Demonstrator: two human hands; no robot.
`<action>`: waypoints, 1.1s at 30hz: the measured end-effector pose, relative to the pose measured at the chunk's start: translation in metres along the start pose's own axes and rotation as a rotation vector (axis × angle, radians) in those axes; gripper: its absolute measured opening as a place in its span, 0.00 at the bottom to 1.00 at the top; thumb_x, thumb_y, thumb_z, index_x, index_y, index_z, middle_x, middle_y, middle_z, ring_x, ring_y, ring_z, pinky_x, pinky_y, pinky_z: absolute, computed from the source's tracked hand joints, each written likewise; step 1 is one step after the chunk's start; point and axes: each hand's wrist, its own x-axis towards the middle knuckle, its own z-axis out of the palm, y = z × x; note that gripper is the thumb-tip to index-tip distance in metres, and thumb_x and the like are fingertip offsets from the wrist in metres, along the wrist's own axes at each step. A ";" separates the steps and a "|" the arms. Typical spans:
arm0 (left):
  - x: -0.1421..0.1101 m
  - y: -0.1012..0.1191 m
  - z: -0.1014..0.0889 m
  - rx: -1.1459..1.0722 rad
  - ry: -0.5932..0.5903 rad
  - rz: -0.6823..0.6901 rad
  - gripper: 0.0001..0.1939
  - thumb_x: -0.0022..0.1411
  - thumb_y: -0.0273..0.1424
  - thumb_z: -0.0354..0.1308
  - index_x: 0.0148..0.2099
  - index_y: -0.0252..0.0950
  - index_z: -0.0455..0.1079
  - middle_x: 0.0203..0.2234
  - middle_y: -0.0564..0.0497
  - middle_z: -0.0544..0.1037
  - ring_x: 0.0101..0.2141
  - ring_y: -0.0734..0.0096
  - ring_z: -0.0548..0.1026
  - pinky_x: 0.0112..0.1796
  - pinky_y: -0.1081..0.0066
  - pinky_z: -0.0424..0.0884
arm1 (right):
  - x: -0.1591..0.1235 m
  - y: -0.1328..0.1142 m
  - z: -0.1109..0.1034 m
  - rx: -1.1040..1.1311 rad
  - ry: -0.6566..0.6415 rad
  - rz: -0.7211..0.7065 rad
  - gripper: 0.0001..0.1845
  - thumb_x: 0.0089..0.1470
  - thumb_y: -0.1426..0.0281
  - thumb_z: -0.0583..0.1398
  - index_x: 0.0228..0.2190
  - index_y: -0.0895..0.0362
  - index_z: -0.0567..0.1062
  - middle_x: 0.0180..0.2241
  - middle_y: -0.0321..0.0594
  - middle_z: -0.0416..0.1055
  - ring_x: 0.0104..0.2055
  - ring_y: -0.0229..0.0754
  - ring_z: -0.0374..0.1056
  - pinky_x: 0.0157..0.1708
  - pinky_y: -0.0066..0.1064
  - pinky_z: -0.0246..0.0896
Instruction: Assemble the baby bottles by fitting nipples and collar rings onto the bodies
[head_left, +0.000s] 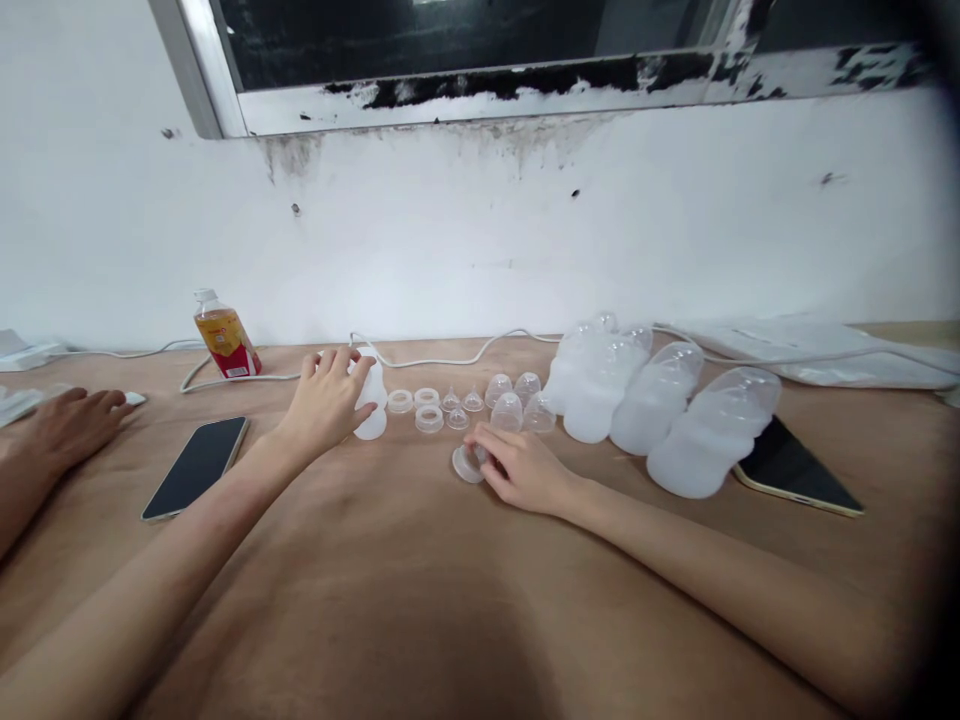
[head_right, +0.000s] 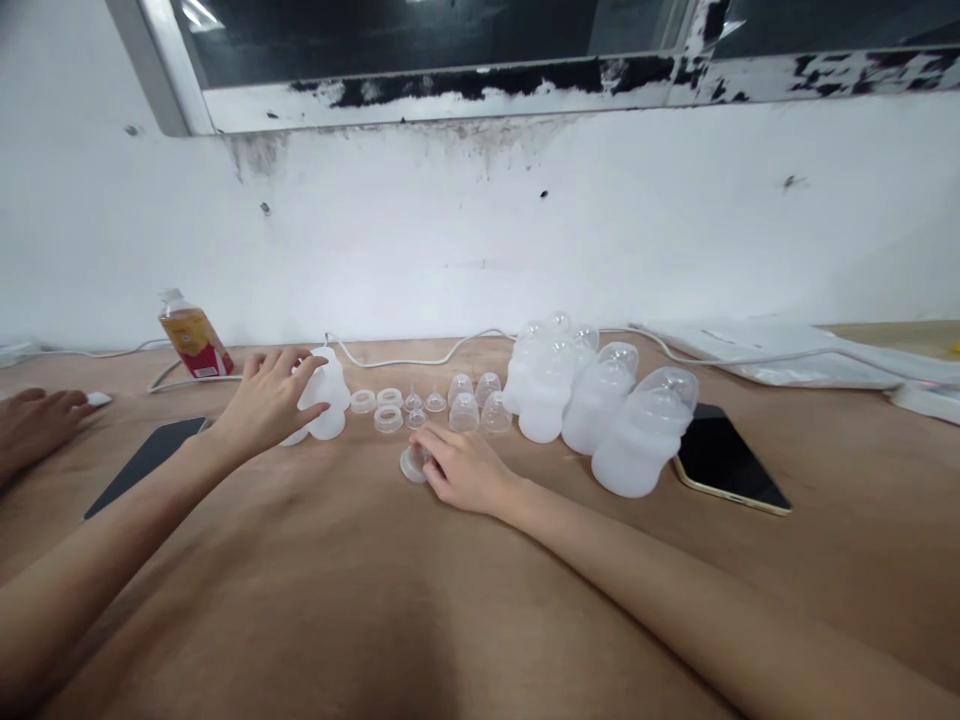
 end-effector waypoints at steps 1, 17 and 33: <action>0.000 -0.001 0.001 -0.003 -0.003 0.000 0.21 0.52 0.36 0.52 0.48 0.32 0.58 0.43 0.40 0.64 0.42 0.54 0.63 0.41 0.59 0.56 | 0.000 0.000 0.000 -0.011 -0.013 -0.009 0.14 0.46 0.78 0.47 0.35 0.58 0.65 0.33 0.40 0.66 0.28 0.35 0.61 0.26 0.25 0.53; -0.032 0.094 0.003 -0.678 -0.115 0.275 0.29 0.57 0.36 0.48 0.57 0.31 0.44 0.45 0.42 0.67 0.45 0.63 0.64 0.42 0.65 0.62 | 0.000 -0.006 -0.002 0.138 0.052 0.182 0.14 0.49 0.68 0.51 0.39 0.59 0.58 0.27 0.38 0.66 0.23 0.35 0.61 0.24 0.27 0.54; -0.022 0.067 0.016 -0.190 -0.179 0.073 0.09 0.58 0.27 0.44 0.39 0.33 0.63 0.36 0.46 0.68 0.35 0.65 0.69 0.33 0.68 0.64 | 0.002 0.006 0.005 -0.005 0.137 0.434 0.17 0.49 0.67 0.52 0.42 0.58 0.59 0.27 0.38 0.65 0.25 0.38 0.62 0.25 0.28 0.55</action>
